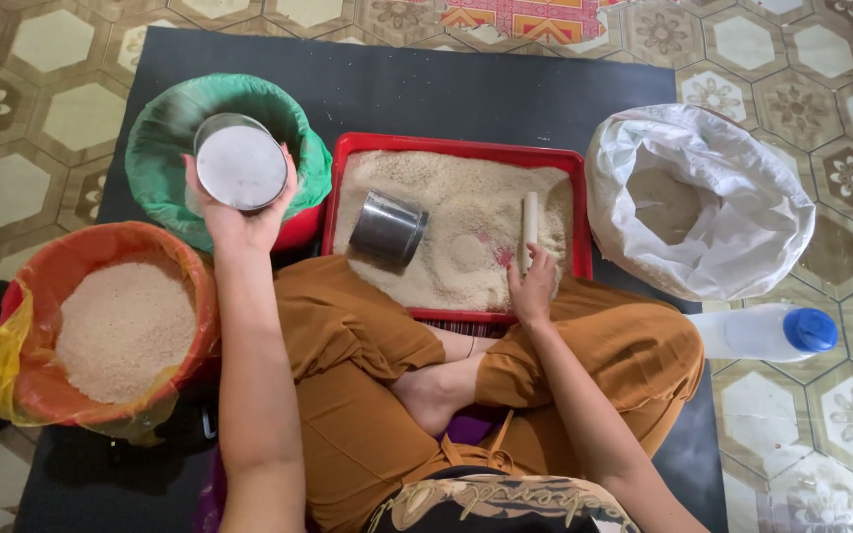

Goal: Scooping rice from a central tray using metal cups and pouring it into various bags and buckets.

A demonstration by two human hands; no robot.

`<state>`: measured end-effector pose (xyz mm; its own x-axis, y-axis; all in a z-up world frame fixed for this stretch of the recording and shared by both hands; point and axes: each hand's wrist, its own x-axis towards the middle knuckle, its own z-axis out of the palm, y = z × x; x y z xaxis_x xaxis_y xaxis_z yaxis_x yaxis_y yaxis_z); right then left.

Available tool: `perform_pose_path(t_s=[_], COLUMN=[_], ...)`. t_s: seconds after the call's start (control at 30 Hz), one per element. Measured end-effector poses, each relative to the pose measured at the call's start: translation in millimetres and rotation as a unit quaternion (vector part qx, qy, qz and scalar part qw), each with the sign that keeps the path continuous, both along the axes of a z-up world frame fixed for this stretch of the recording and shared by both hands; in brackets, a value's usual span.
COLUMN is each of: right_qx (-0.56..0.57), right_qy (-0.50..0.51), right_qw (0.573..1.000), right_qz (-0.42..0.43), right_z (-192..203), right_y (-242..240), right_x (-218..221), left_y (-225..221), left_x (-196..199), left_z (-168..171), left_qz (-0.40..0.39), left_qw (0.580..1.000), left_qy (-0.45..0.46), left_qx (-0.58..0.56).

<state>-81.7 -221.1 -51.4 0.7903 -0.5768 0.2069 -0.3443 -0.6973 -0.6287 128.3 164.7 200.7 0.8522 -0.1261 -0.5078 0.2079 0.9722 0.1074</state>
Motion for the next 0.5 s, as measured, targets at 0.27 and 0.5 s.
perform_pose_path(t_s=[0.27,0.5], right_qx=[0.024,0.025], right_qy=[-0.021,-0.096], right_qw=[0.999,0.991], right_qz=[0.002,0.086], right_z=[15.7,19.1], right_y=[8.2,11.2], right_x=[-0.5,-4.3], left_y=[-90.6,-176.2], left_x=[-63.2,-123.9], left_z=[-31.4,-214.1], left_qz=[-0.043,-0.136], left_qw=[0.938,0.538], left_qy=[-0.103,-0.374], left_qx=[0.327,0.743])
